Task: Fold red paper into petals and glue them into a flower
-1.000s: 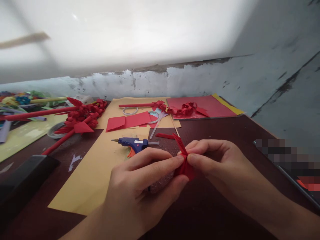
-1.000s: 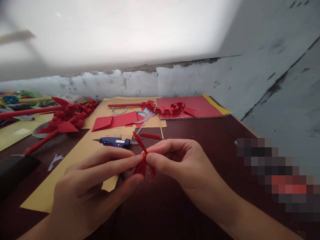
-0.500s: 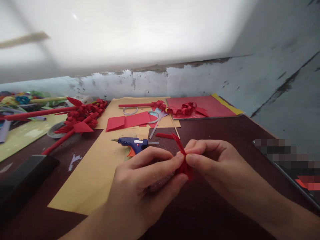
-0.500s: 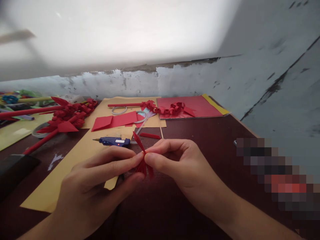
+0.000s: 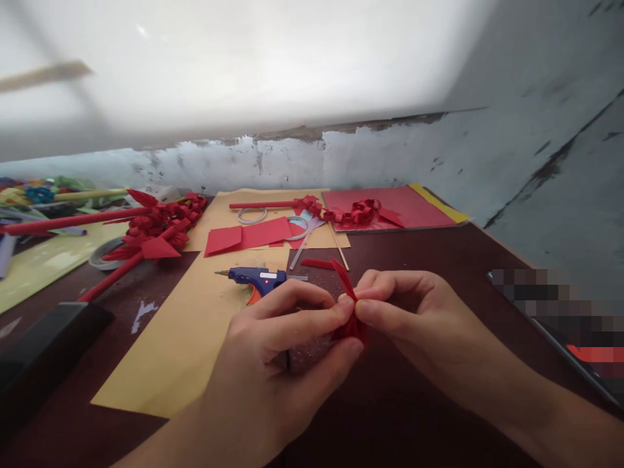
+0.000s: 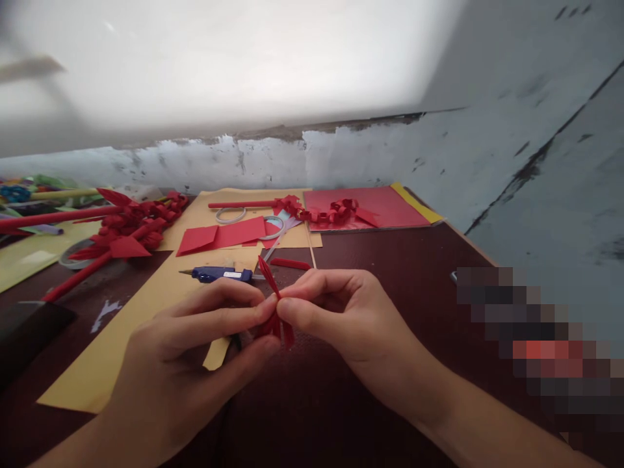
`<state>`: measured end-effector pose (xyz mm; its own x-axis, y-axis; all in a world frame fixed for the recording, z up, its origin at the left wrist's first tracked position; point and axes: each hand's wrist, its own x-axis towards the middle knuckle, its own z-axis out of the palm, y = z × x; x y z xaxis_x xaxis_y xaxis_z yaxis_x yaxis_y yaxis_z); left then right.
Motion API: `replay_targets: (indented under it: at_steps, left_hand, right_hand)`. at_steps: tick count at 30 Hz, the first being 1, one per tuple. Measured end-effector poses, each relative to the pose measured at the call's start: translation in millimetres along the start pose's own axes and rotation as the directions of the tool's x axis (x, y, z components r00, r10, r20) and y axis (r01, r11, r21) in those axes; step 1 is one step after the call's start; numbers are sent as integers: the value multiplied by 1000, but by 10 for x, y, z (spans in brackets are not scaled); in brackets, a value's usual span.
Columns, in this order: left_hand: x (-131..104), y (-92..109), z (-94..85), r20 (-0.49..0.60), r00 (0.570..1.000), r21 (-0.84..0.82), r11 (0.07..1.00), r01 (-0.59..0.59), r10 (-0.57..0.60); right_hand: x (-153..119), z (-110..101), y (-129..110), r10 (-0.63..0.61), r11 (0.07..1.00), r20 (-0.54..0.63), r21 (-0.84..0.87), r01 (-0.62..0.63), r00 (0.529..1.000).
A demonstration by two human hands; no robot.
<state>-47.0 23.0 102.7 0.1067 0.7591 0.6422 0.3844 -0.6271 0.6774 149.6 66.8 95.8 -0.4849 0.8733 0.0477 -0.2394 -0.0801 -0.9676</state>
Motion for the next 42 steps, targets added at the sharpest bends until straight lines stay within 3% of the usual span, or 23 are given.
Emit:
replay_targets:
  at_steps: [8, 15, 30, 42]
  left_hand:
    - [3, -35, -27, -49, 996, 29, 997, 72, -70]
    - [10, -54, -49, -88, 996, 147, 989, 17, -4]
    - [-27, -92, -53, -28, 990, 245, 961, -128, 139]
    - [-42, -46, -29, -11, 983, 319, 932, -169, 182]
  right_hand:
    - [-12, -17, 59, 26, 998, -23, -49, -27, 999]
    - [1, -8, 50, 94, 995, 35, -45, -92, 995]
    - [-6, -51, 60, 93, 980, -74, -170, -104, 993]
    - [1, -8, -27, 134, 976, 44, -178, -124, 990]
